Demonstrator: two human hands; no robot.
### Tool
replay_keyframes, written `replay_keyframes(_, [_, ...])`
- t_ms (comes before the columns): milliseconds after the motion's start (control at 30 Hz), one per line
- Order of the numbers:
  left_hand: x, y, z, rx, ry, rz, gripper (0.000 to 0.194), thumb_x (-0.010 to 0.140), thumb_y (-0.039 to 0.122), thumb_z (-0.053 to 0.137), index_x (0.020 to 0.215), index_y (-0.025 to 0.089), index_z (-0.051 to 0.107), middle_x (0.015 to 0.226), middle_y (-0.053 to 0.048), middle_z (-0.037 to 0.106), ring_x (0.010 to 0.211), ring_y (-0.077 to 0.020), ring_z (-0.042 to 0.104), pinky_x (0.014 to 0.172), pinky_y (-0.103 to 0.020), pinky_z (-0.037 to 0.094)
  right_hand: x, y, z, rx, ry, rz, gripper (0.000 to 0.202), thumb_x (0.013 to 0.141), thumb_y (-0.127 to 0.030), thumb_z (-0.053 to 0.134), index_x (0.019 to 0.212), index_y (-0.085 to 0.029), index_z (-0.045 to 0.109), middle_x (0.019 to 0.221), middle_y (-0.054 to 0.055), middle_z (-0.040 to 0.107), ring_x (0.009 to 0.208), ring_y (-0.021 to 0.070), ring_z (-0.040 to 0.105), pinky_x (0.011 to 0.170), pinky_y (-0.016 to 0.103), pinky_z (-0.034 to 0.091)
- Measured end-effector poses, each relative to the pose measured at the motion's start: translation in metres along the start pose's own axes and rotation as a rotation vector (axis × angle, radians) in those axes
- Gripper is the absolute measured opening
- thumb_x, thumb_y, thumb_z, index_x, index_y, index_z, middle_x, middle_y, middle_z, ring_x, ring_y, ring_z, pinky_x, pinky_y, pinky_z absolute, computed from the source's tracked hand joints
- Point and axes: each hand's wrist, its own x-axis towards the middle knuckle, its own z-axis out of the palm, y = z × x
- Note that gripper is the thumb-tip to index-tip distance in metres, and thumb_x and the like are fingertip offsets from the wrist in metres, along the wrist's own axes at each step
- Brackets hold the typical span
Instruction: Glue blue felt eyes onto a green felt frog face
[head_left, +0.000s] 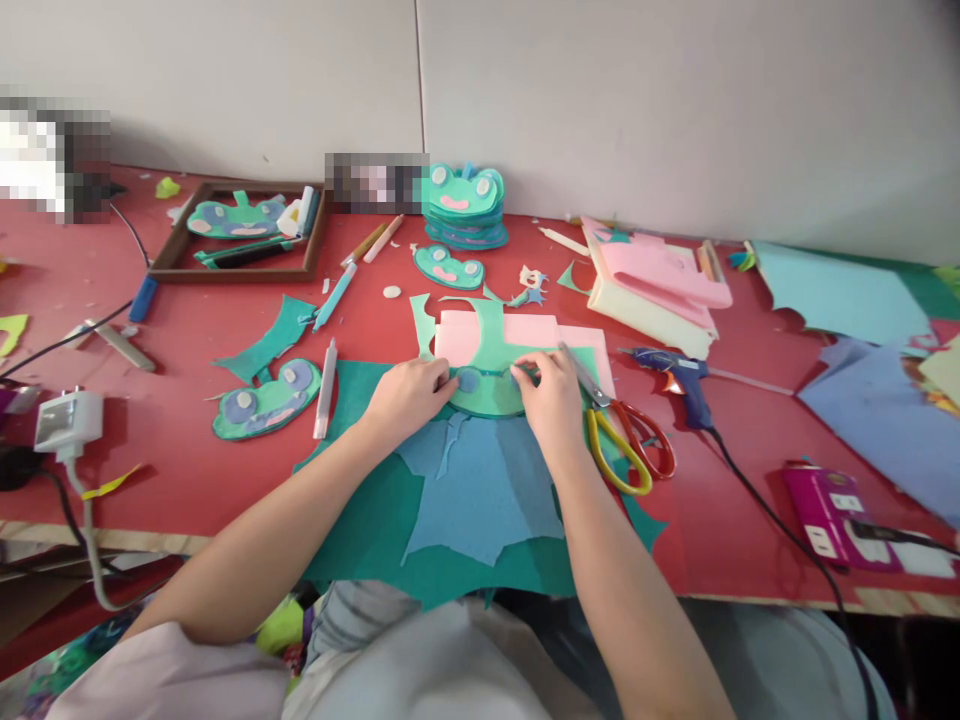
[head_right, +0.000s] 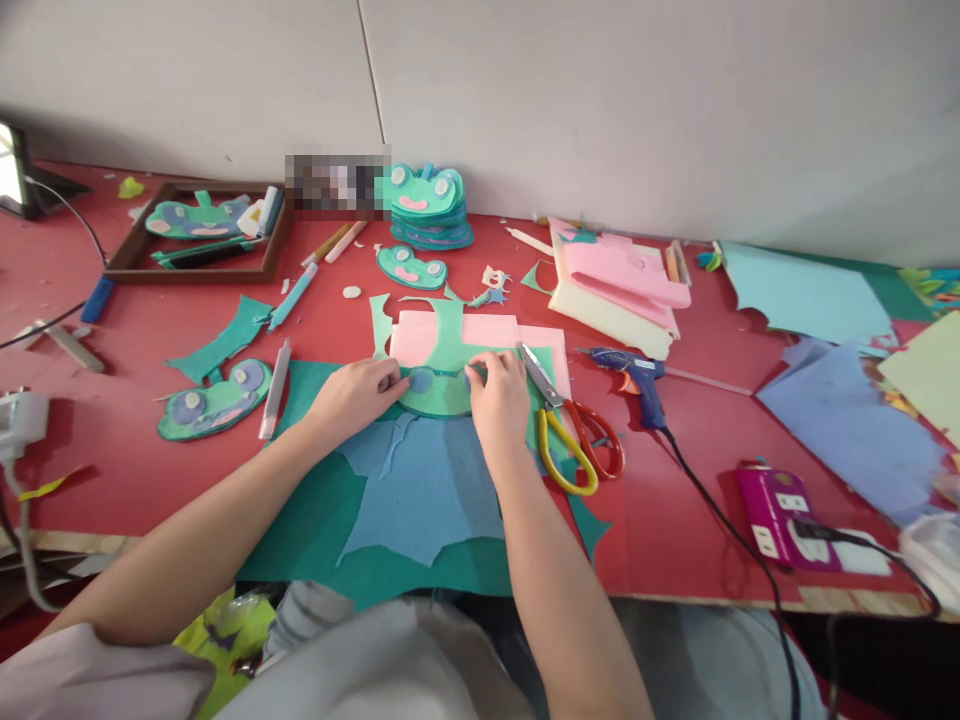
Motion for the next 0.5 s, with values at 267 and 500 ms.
replay_keyframes(267, [-0.0012, -0.0018, 0.0023, -0.03, 0.055, 0.027, 0.018, 0.084, 0.032, 0.05, 0.07, 0.019, 0.049, 0.067, 0.0, 0.052, 0.06, -0.0132, 0.048, 0.052, -0.024, 0.028, 0.0001, -0.0011, -0.0008, -0.001, -0.004, 0.002, 0.006, 0.081, -0.024, 0.057, 0.083, -0.02, 0.061, 0.086, 0.006, 0.056, 0.082, 0.0202, 0.053, 0.076, 0.034, 0.044])
replay_keyframes(500, [-0.0022, 0.0067, 0.0028, -0.175, 0.168, 0.091, 0.006, 0.084, 0.026, 0.05, 0.085, 0.02, 0.051, 0.072, 0.001, 0.052, 0.066, -0.0127, 0.048, 0.059, -0.024, 0.035, 0.0005, -0.0032, -0.0026, -0.005, -0.02, 0.009, 0.006, 0.081, -0.023, 0.057, 0.084, -0.02, 0.061, 0.086, 0.005, 0.056, 0.082, 0.0203, 0.053, 0.076, 0.034, 0.044])
